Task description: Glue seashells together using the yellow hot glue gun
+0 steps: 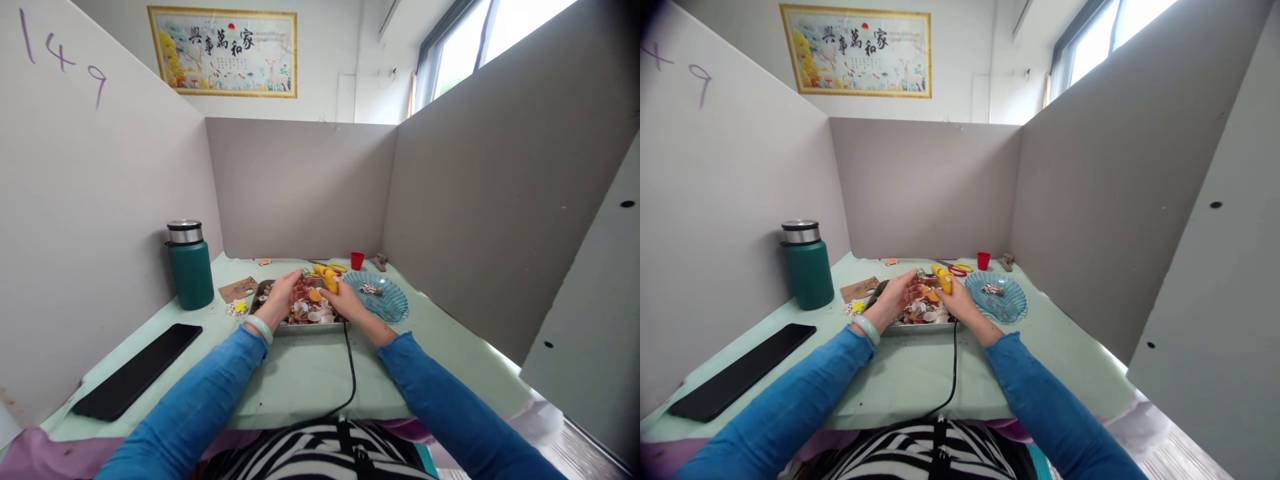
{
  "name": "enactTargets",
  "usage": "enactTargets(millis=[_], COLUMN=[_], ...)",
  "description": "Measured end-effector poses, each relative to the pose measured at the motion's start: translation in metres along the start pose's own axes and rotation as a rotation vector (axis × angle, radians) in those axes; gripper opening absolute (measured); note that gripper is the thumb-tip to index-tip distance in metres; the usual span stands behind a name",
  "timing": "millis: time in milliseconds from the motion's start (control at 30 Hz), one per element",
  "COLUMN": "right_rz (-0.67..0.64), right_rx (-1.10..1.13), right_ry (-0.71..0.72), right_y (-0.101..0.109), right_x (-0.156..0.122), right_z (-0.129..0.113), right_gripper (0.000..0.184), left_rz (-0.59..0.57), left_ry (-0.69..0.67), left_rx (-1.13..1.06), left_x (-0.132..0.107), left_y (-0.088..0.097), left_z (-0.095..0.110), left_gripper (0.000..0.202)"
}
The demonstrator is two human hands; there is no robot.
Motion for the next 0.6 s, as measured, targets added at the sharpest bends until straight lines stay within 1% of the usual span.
enactTargets(millis=[67, 133, 200, 233, 333, 400, 500, 600], right_rz=[-0.097, -0.199, -0.259, -0.266, -0.236, -0.194, -0.083, 0.016], right_rx=[-0.208, -0.348, -0.447, -0.491, -0.566, -0.547, -0.407, -0.247], right_ry=[0.032, 0.078, 0.135, 0.164, 0.255, 0.332, 0.430, 0.444], right_y=[0.000, 0.000, 0.000, 0.001, 0.004, 0.006, 0.010, 0.013], right_x=[-0.001, -0.003, -0.005, -0.006, -0.006, -0.006, -0.005, -0.004], right_z=[-0.003, -0.006, -0.007, -0.007, -0.007, -0.009, -0.016, -0.021], right_gripper=[0.030, 0.036, 0.041, 0.042, 0.041, 0.038, 0.035, 0.036], left_rz=[0.041, 0.081, 0.098, 0.091, 0.036, 0.001, -0.058, -0.145], left_ry=[-0.032, -0.050, -0.069, -0.079, -0.117, -0.155, -0.197, -0.217], left_rx=[-0.020, -0.034, -0.033, -0.023, 0.045, 0.110, 0.219, 0.277], left_x=[-0.001, -0.002, -0.004, -0.004, -0.005, -0.006, -0.008, -0.010], left_y=[0.000, 0.000, 0.000, -0.001, -0.002, -0.003, -0.005, -0.009], left_z=[0.004, 0.007, 0.010, 0.010, 0.010, 0.009, 0.008, 0.005], left_gripper=[0.031, 0.032, 0.033, 0.034, 0.038, 0.041, 0.042, 0.042])
Point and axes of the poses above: each hand's wrist, its own x-axis towards the middle knuckle, its own y-axis out of the back of the hand, z = x × y, the point moved 2 cm from there along x, towards the middle knuckle, and after that the axes turned 12 degrees about z, right-handed, at the moved point
